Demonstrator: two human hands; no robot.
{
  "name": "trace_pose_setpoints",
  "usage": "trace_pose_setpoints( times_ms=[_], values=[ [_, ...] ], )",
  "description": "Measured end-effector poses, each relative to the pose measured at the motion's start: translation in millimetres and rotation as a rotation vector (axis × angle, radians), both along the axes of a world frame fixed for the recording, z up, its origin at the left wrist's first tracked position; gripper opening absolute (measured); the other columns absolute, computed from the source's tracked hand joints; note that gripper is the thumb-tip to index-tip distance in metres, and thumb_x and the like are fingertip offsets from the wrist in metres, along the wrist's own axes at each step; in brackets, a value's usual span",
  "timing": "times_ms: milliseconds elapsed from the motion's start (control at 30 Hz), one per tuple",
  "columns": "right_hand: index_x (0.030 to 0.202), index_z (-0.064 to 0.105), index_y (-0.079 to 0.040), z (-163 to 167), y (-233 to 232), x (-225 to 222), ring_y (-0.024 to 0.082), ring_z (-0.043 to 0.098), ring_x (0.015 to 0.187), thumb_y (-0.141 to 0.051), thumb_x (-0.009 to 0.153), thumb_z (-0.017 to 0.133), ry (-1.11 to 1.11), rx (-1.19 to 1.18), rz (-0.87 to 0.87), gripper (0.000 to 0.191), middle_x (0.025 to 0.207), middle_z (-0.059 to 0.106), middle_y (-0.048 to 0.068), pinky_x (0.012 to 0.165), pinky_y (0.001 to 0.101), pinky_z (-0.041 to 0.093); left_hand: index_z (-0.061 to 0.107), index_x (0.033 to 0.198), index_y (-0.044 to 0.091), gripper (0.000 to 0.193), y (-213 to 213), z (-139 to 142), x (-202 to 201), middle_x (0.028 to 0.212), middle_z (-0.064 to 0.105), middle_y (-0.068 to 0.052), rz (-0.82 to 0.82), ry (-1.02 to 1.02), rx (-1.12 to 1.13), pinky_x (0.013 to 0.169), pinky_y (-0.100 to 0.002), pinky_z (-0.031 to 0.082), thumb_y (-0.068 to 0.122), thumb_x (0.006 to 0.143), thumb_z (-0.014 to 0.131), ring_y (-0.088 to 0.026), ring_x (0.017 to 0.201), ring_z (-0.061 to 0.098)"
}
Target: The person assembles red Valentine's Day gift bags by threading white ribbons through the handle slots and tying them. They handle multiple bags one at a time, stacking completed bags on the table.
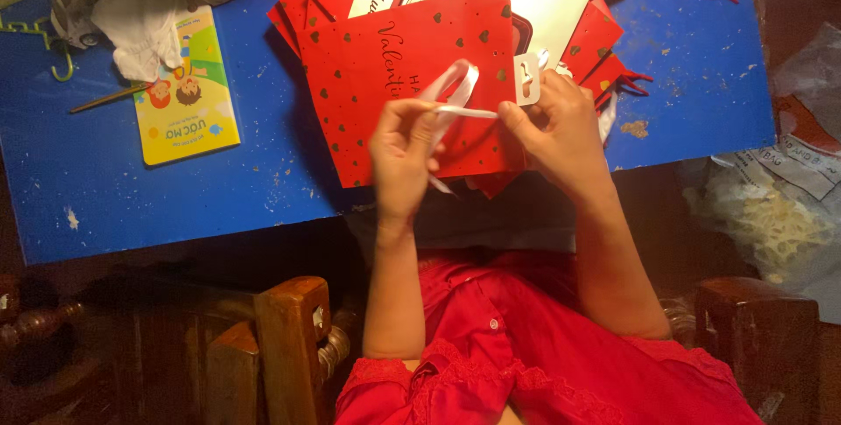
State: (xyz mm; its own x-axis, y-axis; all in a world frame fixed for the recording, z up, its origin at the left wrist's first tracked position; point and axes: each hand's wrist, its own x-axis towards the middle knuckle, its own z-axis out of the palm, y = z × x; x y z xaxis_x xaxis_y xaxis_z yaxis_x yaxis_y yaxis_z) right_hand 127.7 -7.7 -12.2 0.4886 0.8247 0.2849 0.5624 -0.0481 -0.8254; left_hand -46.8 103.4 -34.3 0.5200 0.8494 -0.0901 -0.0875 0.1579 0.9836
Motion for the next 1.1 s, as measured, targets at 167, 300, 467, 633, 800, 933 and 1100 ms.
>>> trace_pose_setpoints(
  times_ms=[167,300,467,633,800,933,1100],
  values=[
    [0.105,0.072,0.0,-4.8,0.3,0.2,0.028,0.064,0.085,-0.013,0.093,0.074,0.006,0.011,-0.015,0.018,0.097,0.067,0.011,0.075,0.0391,0.05,0.063,0.112,0.006,0.009,25.6,3.4,-9.8,0.101,0.067,0.002,0.069,-0.202,0.168,0.082,-0.02,0.051,0.013,0.108,0.067,-0.004,0.092,0.061],
    [0.104,0.072,0.001,-6.0,-0.9,1.6,0.028,0.063,0.085,-0.013,0.094,0.074,-0.02,-0.019,-0.024,0.017,0.097,0.066,0.011,0.075,0.0396,0.049,0.065,0.112,0.006,0.01,45.2,10.4,-10.0,0.091,0.061,0.005,0.169,-0.076,0.22,0.066,-0.017,0.037,0.012,0.106,0.07,0.0,0.076,0.048],
    [0.102,0.071,0.001,-3.0,-0.6,0.6,0.029,0.063,0.084,-0.014,0.094,0.074,-0.019,-0.033,-0.033,0.017,0.096,0.066,0.011,0.074,0.0397,0.048,0.067,0.11,0.005,0.009,69.1,26.5,2.9,0.092,0.063,0.004,0.113,0.033,0.376,0.065,-0.018,0.039,0.012,0.106,0.07,-0.001,0.077,0.05],
    [0.105,0.071,0.001,1.1,-0.8,-1.0,0.028,0.064,0.084,-0.013,0.094,0.074,0.04,-0.029,-0.036,0.018,0.095,0.067,0.012,0.073,0.039,0.049,0.067,0.107,0.007,0.009,73.5,48.8,20.0,0.109,0.072,-0.003,0.196,0.27,0.822,0.092,-0.025,0.049,0.016,0.105,0.07,-0.013,0.102,0.063],
    [0.112,0.068,0.0,10.1,1.4,-3.6,0.028,0.066,0.089,-0.012,0.097,0.073,0.006,0.004,-0.031,0.02,0.099,0.068,0.013,0.078,0.0391,0.051,0.06,0.116,0.008,0.009,52.2,58.9,23.3,0.125,0.072,-0.016,0.041,-0.06,0.602,0.114,-0.029,0.047,0.017,0.116,0.061,-0.023,0.124,0.064],
    [0.134,0.049,-0.012,16.7,1.7,-10.0,0.017,0.071,0.091,-0.019,0.094,0.07,0.477,0.059,-0.055,0.046,0.103,0.071,0.001,0.078,0.0334,0.055,0.053,0.124,0.008,0.013,39.7,51.3,29.3,0.122,0.073,-0.02,-0.134,-0.52,-0.051,0.11,-0.038,0.051,0.018,0.115,0.055,-0.028,0.121,0.068],
    [0.131,0.067,-0.012,14.3,-8.9,-1.5,0.022,0.06,0.099,-0.017,0.089,0.078,-0.035,-0.031,0.091,0.043,0.103,0.069,0.005,0.093,0.0397,0.043,0.054,0.125,0.009,0.015,33.9,38.5,38.5,0.109,0.072,-0.015,-0.088,-0.625,-0.197,0.101,-0.043,0.058,0.019,0.113,0.055,-0.027,0.107,0.072]
  ],
)
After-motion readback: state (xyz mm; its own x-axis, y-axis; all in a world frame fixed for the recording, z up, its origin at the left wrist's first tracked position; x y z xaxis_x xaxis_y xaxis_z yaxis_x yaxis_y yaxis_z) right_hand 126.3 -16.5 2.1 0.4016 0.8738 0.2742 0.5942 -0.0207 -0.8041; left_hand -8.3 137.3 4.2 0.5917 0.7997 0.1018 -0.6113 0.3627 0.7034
